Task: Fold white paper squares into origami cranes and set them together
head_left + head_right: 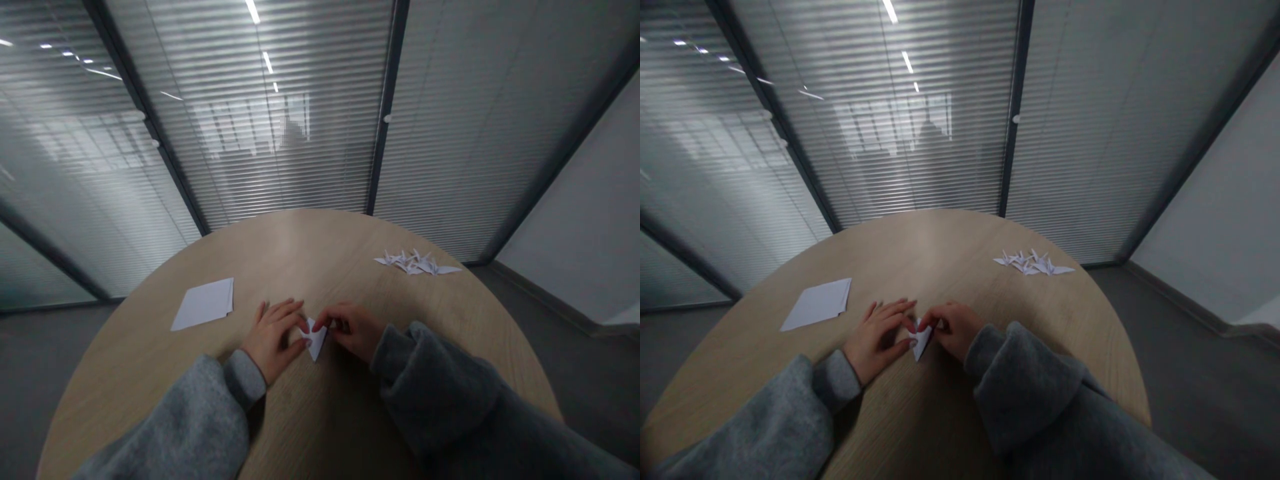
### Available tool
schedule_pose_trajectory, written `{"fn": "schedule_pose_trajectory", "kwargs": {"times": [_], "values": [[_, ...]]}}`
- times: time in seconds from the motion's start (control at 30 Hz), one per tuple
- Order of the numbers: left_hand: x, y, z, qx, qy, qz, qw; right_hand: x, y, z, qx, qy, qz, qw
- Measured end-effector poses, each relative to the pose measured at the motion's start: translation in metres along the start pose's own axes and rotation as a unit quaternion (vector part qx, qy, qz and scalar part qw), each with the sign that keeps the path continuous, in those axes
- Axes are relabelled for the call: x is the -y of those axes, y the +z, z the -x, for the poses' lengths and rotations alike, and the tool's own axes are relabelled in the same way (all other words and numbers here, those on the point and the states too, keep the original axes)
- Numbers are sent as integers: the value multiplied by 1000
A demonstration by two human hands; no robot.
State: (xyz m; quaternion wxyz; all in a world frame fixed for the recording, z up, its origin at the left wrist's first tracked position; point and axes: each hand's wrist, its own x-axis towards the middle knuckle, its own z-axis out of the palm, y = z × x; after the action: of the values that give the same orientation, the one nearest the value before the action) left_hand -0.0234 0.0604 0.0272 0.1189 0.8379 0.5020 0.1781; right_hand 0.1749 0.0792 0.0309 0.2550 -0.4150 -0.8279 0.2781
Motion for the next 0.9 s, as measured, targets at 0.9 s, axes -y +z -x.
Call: {"fn": "schedule_pose_trajectory", "kwargs": {"times": [0.9], "values": [[4, 3, 6, 47, -6, 34, 998, -9, -4, -4, 55, -76, 77, 993]]}}
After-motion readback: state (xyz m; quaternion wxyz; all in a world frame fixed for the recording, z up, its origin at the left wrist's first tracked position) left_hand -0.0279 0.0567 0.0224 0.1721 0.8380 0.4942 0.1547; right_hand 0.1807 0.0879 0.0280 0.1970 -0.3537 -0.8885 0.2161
